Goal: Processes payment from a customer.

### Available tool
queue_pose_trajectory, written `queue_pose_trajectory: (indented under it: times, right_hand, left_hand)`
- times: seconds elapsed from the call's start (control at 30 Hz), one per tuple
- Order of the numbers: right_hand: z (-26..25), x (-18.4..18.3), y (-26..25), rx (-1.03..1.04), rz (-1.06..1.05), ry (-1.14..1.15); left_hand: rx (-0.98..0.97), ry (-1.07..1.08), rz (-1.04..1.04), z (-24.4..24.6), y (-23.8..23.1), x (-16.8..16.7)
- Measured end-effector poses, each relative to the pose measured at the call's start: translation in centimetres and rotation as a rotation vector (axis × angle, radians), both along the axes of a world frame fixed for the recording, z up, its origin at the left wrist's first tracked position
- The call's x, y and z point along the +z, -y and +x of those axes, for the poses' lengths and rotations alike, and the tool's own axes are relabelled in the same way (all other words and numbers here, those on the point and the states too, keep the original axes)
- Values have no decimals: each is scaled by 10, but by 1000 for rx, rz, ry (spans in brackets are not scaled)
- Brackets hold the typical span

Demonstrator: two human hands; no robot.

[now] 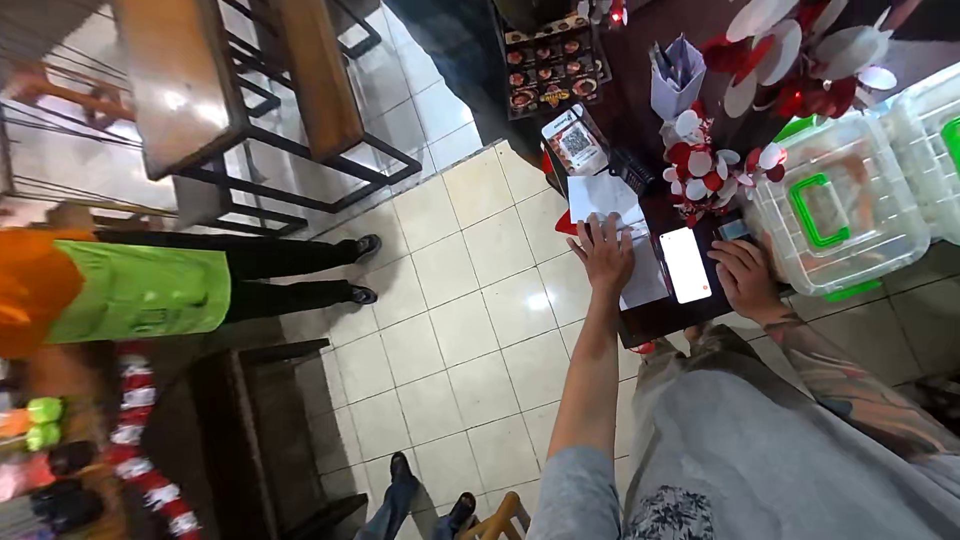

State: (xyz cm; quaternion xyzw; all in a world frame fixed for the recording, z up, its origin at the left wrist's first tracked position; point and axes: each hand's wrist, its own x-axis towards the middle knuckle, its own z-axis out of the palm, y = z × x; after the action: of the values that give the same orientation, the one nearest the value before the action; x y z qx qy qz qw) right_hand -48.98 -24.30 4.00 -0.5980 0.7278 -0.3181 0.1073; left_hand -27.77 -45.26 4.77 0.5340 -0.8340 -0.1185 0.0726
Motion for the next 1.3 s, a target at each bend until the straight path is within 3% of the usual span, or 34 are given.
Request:
queue_pose_trajectory:
  times: [0.1, 0.23, 0.43, 0.63, 0.87, 1.03, 1.17, 1.3]
  right_hand:
    - [21, 24, 15, 123, -136, 31]
    - [57, 65, 71, 352, -39, 108]
    - [76, 82, 129, 215, 95, 396]
    - [73, 79, 98, 164, 74, 384]
    - [56, 66, 64, 135, 90, 325]
    - [59, 75, 144, 157, 77, 323]
    - [58, 75, 221, -9, 100, 308]
    - [54, 70, 252, -212, 341, 353]
  left_hand:
    - [-28, -44, -1, -2, 1, -5]
    - [-56, -34, 57, -8, 6, -1]
    - [-117, 1, 82, 0, 16, -1]
    - [-40, -118, 61, 12, 13, -5]
    - [-29, -97, -37, 17, 16, -6]
    - [-59, -89, 44, 15, 17, -9]
    - [-65, -125, 63, 16, 15, -11]
    - [-96, -73, 113, 18, 18, -7]
